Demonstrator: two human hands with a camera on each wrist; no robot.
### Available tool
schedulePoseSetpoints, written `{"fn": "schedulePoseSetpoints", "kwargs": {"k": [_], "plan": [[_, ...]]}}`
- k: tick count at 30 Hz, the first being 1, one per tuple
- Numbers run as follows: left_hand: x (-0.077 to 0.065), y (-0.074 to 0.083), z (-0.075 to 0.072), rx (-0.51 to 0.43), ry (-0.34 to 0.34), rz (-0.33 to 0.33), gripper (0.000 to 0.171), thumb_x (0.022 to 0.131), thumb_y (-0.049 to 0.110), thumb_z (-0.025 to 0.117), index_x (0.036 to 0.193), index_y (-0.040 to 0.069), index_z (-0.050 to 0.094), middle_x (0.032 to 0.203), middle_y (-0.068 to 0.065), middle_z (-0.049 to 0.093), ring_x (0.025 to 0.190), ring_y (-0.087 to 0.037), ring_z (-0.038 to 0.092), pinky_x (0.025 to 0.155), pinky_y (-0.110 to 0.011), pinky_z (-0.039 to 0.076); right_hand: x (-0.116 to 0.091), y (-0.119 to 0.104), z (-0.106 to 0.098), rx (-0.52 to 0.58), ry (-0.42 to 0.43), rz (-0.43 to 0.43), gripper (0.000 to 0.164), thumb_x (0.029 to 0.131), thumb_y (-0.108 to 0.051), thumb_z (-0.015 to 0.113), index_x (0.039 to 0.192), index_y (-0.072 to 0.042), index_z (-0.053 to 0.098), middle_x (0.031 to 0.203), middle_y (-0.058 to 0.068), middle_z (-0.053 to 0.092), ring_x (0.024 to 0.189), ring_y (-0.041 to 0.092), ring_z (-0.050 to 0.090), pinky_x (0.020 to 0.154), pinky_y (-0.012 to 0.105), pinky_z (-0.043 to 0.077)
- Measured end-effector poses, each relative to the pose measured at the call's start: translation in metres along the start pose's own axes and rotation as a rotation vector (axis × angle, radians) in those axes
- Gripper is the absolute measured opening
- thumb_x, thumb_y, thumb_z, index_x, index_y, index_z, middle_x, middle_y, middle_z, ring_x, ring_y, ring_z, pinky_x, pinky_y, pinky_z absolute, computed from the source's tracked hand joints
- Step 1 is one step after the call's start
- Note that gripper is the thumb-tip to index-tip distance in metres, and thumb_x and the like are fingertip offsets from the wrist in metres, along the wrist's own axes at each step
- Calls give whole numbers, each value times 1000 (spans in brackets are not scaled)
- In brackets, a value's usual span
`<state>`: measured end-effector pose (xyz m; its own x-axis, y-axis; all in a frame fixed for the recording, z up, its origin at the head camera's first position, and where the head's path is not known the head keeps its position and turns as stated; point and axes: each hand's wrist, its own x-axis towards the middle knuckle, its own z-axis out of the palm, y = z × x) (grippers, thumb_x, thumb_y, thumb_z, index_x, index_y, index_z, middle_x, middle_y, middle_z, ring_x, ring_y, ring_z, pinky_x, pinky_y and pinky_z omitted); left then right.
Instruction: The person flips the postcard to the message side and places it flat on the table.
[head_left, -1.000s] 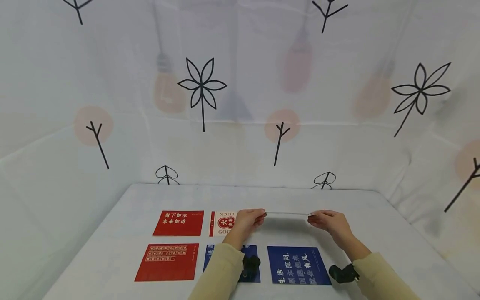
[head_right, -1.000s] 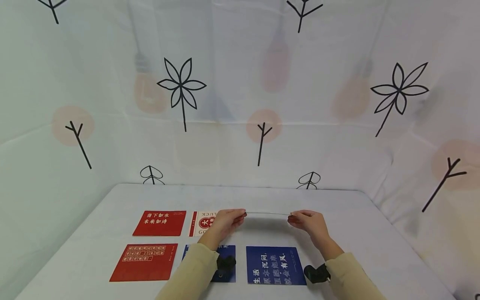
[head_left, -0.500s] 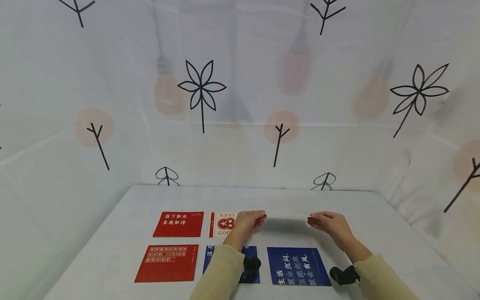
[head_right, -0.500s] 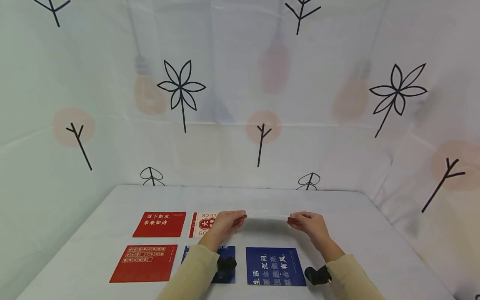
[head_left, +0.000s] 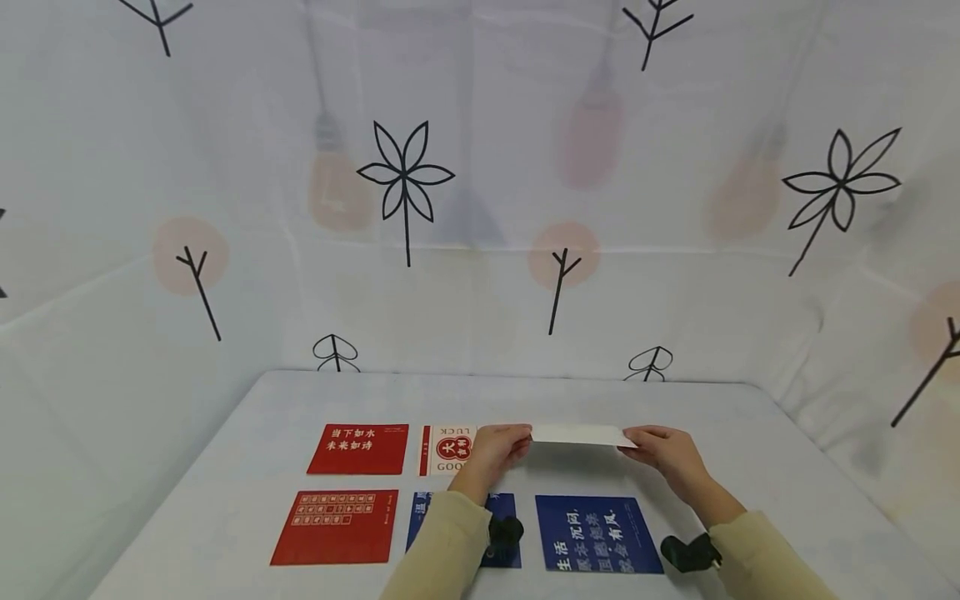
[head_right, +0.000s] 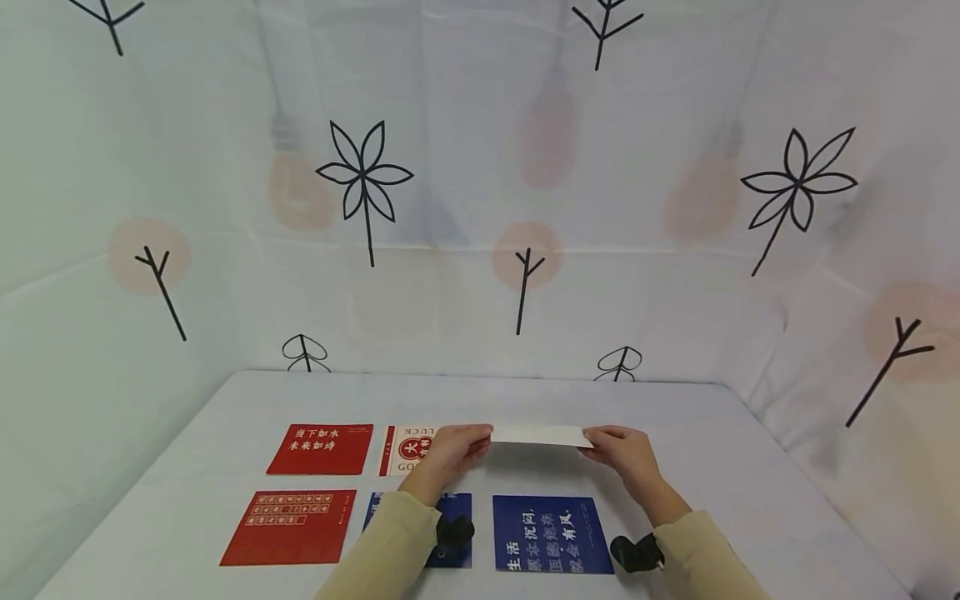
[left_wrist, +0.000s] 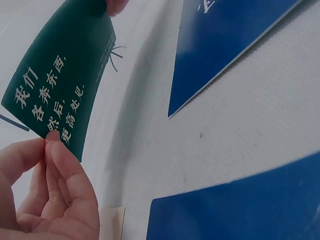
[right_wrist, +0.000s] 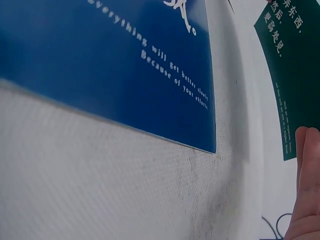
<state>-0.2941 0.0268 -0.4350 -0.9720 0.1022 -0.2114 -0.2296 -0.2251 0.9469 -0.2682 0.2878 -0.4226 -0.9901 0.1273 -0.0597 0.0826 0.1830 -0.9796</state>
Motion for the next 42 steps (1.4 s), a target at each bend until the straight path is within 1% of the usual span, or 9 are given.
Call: {"fn": "schedulePoseSetpoints", "kwargs": {"k": [5,9,14,22,26,32,35,39,42], "plan": [[0,0,2,15,37,-29,21,85,6,67,102,-7,67,86,-10,67,74,-13,62,74,-28,54,0,2,0,-24,3,-6,47,89,-17,64,117,18,51,100,16,65,80,16,67,74,27,53],[1,-1,3,6,53,-25,23,85,4,66,104,-9,66,84,-8,67,72,-12,62,73,-28,54,1,3,1,-31,5,-16,45,89,-17,64,116,18,53,101,16,65,79,16,66,73,26,54],[2,-3,5,-4,59,-24,23,85,1,65,106,-9,64,84,-10,66,70,-12,63,72,-28,54,2,5,1,-72,14,-20,46,89,-18,64,116,17,53,102,16,65,79,13,65,72,26,54],[2,-4,5,17,46,-29,23,86,1,64,106,-10,63,84,-11,67,70,-12,63,71,-26,54,2,7,1,-128,19,-18,49,90,-22,63,123,13,51,117,24,58,87,16,64,75,25,53],[0,-3,6,33,28,-10,23,86,0,62,107,-10,63,83,-11,66,69,-12,62,70,-27,54,3,7,1,-139,19,-12,49,90,-22,64,122,13,51,117,26,57,88,18,64,75,26,53],[-1,-4,7,119,36,41,20,86,1,63,104,-8,65,80,-11,65,67,-13,62,63,-26,55,4,7,0,-162,8,9,54,87,-23,67,124,12,51,121,26,55,87,17,63,75,27,53],[-2,-4,8,186,54,65,18,85,1,63,102,-6,66,78,-10,64,65,-13,63,60,-26,55,3,8,0,-179,3,11,53,87,-22,67,124,12,51,123,27,53,89,19,63,75,28,53],[-3,-4,9,265,81,82,16,83,0,63,98,-3,67,76,-8,63,61,-13,63,56,-26,54,3,8,0,-200,-9,-2,52,87,-21,66,124,12,50,124,30,51,93,23,62,76,30,53],[-3,-5,10,304,93,87,15,82,0,64,97,-2,67,75,-7,62,59,-13,62,55,-25,54,3,8,0,-215,-6,-6,51,87,-20,66,123,13,51,122,30,51,90,23,62,75,31,54]]}}
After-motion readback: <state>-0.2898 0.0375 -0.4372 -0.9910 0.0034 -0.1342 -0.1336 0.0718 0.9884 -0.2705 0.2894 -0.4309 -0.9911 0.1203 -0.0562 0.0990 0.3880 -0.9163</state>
